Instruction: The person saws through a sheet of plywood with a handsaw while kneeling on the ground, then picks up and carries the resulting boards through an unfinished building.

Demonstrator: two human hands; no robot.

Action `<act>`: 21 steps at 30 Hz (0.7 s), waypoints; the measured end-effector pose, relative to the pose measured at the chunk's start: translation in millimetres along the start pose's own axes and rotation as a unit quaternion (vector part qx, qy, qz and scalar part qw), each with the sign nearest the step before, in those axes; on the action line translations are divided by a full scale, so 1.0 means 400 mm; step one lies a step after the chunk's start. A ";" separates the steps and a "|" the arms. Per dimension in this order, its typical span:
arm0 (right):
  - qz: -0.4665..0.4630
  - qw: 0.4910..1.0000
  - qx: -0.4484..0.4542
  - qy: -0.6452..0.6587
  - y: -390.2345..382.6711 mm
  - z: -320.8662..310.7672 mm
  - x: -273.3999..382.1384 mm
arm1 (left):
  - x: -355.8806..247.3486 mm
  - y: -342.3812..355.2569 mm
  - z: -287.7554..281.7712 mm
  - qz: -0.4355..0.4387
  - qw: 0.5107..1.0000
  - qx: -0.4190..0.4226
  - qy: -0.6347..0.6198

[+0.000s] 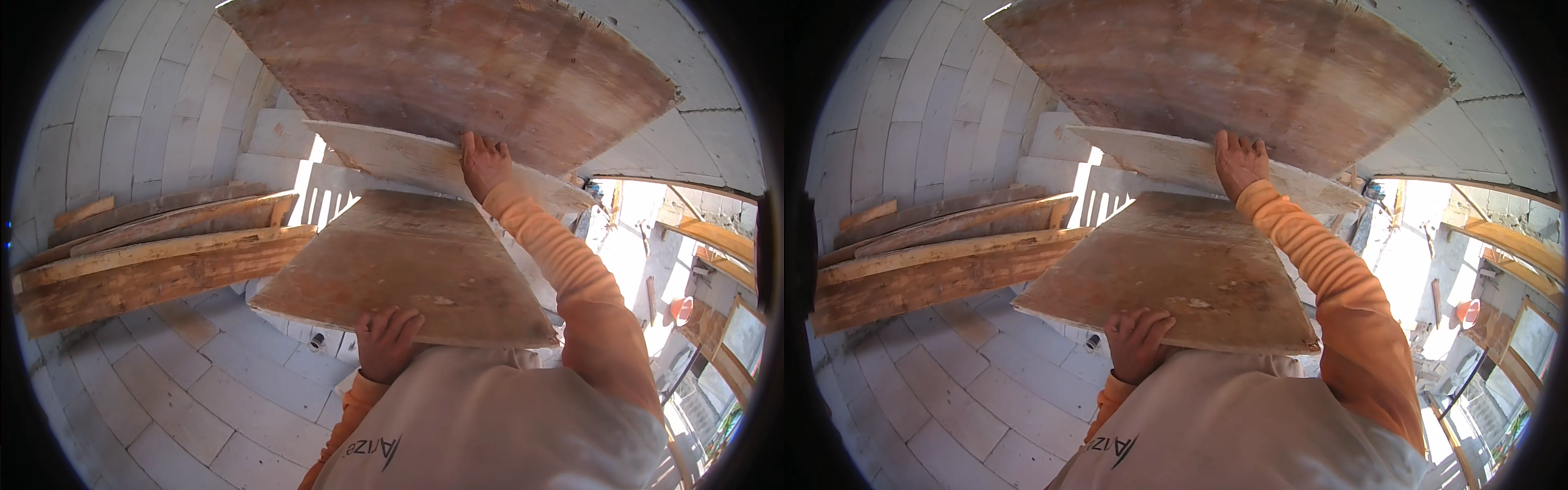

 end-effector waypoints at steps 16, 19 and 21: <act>-0.170 0.980 0.047 0.097 -0.351 0.012 0.175 | 0.000 -0.055 0.010 -0.006 0.999 0.021 0.045; -0.172 0.968 0.125 0.130 -0.374 0.041 0.186 | -0.001 -0.055 0.013 0.005 0.999 0.023 0.047; -0.171 0.972 0.088 0.139 -0.383 0.048 0.191 | 0.000 -0.060 0.013 0.009 0.999 0.020 0.047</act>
Point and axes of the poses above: each hand's wrist, its own y-axis towards the middle knuckle, its own z-axis out of the palm, x = y × z, the point moved 1 cm from there along y, towards the middle knuckle, and after that the axes turned 13 degrees about -y, right-handed, at the moved point
